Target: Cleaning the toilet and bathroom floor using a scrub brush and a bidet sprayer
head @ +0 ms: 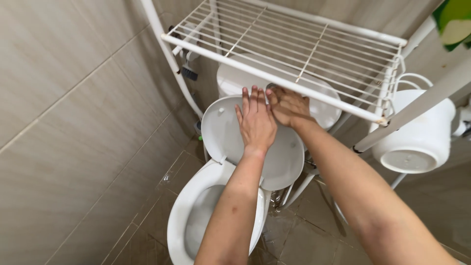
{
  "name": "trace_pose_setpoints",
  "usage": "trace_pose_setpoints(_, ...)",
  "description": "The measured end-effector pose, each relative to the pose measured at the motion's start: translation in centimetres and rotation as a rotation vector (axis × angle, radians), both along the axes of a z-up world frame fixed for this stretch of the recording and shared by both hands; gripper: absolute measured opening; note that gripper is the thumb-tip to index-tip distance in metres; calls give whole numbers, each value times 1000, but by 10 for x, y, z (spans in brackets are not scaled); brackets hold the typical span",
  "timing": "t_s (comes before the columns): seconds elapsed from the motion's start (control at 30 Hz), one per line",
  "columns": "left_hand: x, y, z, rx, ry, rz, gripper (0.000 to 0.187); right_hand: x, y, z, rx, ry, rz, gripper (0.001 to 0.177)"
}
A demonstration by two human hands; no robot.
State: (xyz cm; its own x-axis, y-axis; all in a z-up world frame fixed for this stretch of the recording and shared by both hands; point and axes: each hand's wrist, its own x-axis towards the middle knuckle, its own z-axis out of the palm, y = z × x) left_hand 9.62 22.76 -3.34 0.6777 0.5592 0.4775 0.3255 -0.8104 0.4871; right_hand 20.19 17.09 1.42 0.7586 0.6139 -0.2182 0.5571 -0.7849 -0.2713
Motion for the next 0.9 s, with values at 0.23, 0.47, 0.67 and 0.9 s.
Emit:
trace_pose_setpoints(0.23,-2,5,0,0,133,9,51,-22,-3,39,-47,50,74,67)
trace_pose_setpoints(0.47,0,8,-5,3,176,13,52,-7,2,25,-53,40,131,68)
trace_pose_setpoints(0.67,2,9,1,-26,295,26,56,-3,20,32,-161,-21,81,70)
trace_pose_setpoints(0.9,6,11,0,-35,331,29,55,0,16,32,-188,-6,23,67)
